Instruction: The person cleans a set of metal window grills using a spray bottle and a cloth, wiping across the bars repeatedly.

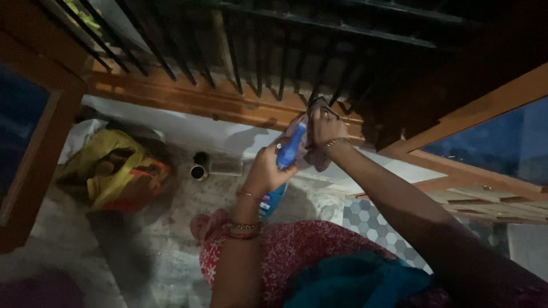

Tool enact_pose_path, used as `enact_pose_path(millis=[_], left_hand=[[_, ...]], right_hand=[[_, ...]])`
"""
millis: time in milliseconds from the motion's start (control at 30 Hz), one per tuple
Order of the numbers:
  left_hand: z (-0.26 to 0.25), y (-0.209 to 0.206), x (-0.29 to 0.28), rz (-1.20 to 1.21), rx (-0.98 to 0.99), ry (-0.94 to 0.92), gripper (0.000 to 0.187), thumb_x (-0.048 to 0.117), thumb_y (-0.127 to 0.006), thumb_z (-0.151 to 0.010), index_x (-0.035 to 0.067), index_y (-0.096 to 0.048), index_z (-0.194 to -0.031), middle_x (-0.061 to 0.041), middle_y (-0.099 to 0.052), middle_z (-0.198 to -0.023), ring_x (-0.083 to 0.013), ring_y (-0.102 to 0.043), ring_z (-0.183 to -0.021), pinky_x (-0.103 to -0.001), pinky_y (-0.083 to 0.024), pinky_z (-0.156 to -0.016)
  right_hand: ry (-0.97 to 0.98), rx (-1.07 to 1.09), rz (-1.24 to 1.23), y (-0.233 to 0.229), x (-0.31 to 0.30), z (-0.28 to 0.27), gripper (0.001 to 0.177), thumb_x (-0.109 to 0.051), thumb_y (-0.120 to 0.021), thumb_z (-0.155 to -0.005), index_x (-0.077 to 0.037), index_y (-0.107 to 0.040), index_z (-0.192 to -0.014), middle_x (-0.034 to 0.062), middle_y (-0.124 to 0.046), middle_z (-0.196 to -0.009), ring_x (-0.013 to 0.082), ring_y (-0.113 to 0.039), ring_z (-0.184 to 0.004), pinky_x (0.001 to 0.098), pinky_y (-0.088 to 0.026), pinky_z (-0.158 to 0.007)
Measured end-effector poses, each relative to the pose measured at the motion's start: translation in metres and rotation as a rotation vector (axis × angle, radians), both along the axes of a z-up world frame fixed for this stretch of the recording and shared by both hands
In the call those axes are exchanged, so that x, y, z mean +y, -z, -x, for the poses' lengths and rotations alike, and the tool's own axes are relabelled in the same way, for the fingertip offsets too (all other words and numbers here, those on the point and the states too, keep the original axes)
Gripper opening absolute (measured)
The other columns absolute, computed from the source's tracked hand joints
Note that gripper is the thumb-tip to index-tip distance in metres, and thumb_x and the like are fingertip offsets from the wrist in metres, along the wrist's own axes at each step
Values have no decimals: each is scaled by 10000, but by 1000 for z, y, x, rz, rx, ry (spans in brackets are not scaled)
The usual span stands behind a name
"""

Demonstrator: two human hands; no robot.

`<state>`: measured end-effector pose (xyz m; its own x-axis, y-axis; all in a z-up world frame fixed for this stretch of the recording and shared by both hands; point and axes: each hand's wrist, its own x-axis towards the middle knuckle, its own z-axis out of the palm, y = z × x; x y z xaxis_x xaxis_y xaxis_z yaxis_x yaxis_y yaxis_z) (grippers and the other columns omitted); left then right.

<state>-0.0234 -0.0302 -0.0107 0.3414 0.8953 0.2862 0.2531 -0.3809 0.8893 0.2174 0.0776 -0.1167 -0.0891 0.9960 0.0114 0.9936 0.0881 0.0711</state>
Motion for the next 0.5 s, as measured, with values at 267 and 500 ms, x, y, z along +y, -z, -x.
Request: enact_pose_path(millis=[267,500], left_hand=[[15,-13,-23,40,-8,-14,472,222,-775,-762,14,-634,-1161,-157,-706,-838,-285,-697,-726,-384,-573,-735],[35,-34,-33,68,70,-104,504,219,-737,-749,47,-652,-1215,-142,-718,-841,-279,-708,-729,-383,-571,-720]], right_hand=[[71,-252,100,-21,-13,45,1342,-363,-962,-323,83,-341,-1426,232,-636,-1233,362,-678,-1090,397,-613,-746],[74,253,89,-69,-64,77,689,-334,-687,-927,46,-417,-1434,286,-661,-1213,420,-715,-1021,478,-583,-851]])
